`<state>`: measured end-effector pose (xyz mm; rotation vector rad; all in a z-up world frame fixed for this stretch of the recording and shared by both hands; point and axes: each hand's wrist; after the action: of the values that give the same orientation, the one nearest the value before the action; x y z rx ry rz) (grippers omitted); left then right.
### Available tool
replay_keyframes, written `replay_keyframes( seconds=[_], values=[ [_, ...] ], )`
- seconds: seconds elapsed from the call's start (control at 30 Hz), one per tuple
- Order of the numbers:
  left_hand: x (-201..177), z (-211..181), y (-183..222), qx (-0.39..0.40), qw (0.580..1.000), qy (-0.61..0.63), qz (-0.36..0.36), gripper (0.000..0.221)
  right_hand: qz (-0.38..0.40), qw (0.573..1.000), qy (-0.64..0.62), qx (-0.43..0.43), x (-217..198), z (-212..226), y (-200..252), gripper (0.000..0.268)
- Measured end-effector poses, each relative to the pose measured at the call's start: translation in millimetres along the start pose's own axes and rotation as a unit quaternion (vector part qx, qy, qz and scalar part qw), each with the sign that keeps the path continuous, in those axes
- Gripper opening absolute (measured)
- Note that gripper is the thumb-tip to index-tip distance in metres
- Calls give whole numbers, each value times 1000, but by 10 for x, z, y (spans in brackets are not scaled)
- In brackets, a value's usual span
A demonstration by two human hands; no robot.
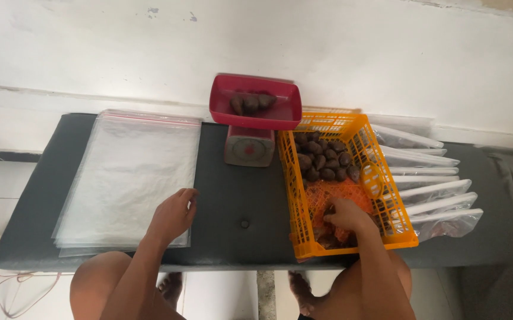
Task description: Packing salak fruits into plastic bags, weighing them on a scale, and sealing the bags by rolling the tops.
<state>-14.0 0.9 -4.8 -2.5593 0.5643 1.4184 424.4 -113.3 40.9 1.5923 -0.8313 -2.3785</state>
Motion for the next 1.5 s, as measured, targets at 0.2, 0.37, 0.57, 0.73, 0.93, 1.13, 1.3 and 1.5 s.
replay_keyframes(
  seconds=[0.2,0.37,0.57,0.73,0.93,1.13,1.3,1.5],
  values=[
    [114,22,-61,3,999,-24,27,30,-163,953,-246,-66,125,-268,-47,41],
    [-9,-247,15,14,999,-11,49,30,-186,816,-526,-149,142,51,49,40],
    [26,-738,98,95,980,171,25,26,-138,648,-699,-270,484,319,-23,40],
    [78,-1457,111,213,946,244,16,33,-139,641,-679,-330,560,346,-67,42],
    [398,-2162,90,266,911,315,-31,47,-73,605,-717,-338,712,113,-152,56],
    [633,-2333,0,309,899,307,-52,53,-37,521,-788,-327,1029,-270,-499,54],
    [611,-2365,-14,269,895,347,-79,52,-36,547,-783,-295,677,153,-127,59],
    [447,-2086,-118,69,864,480,-134,45,-9,464,-824,-326,477,57,-1,52]
  ],
)
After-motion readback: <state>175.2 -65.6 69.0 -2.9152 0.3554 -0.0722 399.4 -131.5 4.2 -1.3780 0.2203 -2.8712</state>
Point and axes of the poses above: each hand's wrist, its own y-axis away from the middle knuckle, its own x-axis out of the palm, z = x × y, and after that the axes turned 4 degrees about -x, right-handed
